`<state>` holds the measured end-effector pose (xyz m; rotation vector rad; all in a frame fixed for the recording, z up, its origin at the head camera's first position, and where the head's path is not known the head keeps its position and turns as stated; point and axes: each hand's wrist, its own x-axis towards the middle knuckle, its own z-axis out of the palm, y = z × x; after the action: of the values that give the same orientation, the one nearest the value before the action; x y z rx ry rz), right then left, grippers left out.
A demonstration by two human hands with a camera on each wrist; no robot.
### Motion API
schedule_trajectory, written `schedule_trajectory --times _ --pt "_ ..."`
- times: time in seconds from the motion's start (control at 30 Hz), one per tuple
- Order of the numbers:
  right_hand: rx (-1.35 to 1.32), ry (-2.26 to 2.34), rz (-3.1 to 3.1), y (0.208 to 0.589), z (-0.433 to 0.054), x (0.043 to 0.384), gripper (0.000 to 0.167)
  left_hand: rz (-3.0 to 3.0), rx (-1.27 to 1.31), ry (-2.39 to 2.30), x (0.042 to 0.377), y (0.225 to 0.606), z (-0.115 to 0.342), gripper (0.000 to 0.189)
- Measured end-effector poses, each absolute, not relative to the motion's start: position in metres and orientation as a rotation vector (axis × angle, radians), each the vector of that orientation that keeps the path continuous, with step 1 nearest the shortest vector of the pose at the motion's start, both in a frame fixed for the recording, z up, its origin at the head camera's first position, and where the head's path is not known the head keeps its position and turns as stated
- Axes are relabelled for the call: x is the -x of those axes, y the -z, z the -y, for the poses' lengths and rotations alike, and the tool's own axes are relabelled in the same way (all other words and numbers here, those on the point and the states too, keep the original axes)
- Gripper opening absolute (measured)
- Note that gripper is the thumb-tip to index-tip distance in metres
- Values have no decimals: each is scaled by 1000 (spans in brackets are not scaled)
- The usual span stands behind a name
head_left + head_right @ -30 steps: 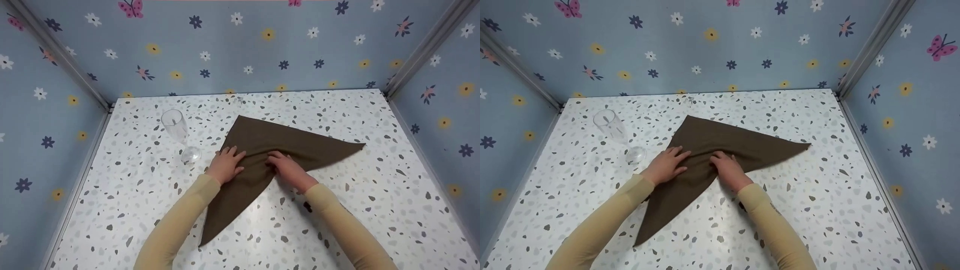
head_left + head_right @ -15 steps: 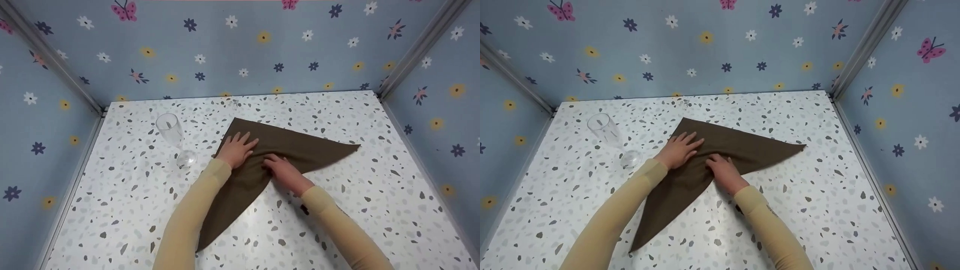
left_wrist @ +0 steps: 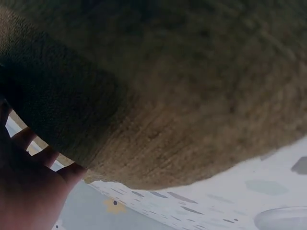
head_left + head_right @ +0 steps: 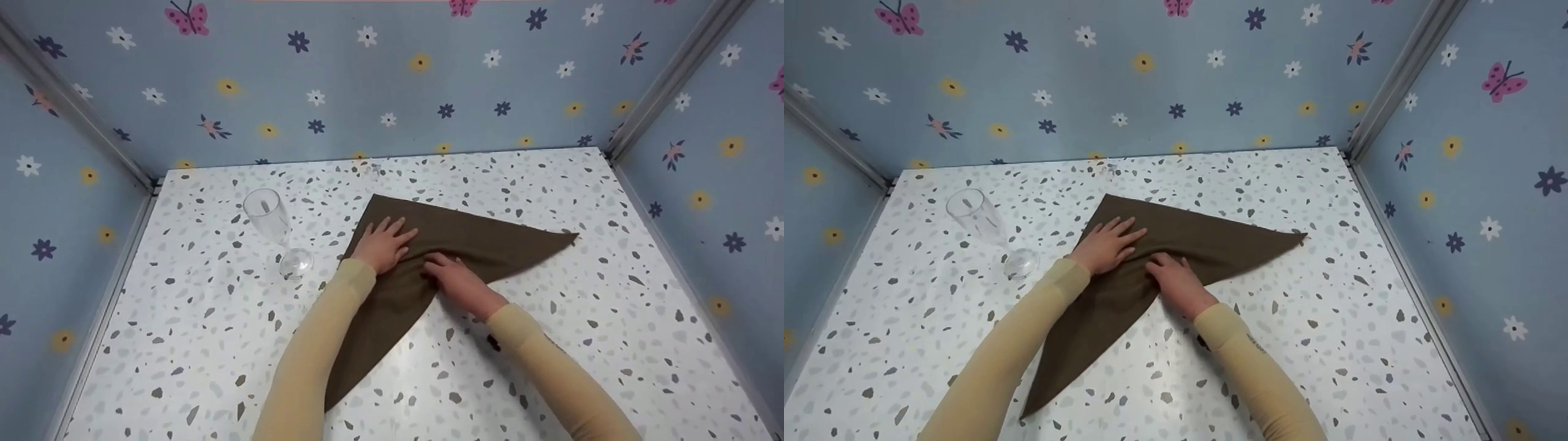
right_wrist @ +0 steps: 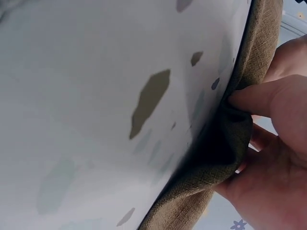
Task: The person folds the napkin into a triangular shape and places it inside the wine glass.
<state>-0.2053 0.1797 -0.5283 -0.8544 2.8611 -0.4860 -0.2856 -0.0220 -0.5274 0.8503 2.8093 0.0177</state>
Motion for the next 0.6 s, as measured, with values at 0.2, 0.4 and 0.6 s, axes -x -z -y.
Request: schedule_trajectory --times 0.2,0.4,0.6 --pt "876 526 -2824 524 -186 205 29 -2825 -816 3 278 524 27 52" --pt "881 525 -2800 522 -189 205 30 -2838 -726 -36 267 522 33 52" --pt "918 472 -2798 524 -195 207 31 -2841 -589 -113 252 519 37 53"
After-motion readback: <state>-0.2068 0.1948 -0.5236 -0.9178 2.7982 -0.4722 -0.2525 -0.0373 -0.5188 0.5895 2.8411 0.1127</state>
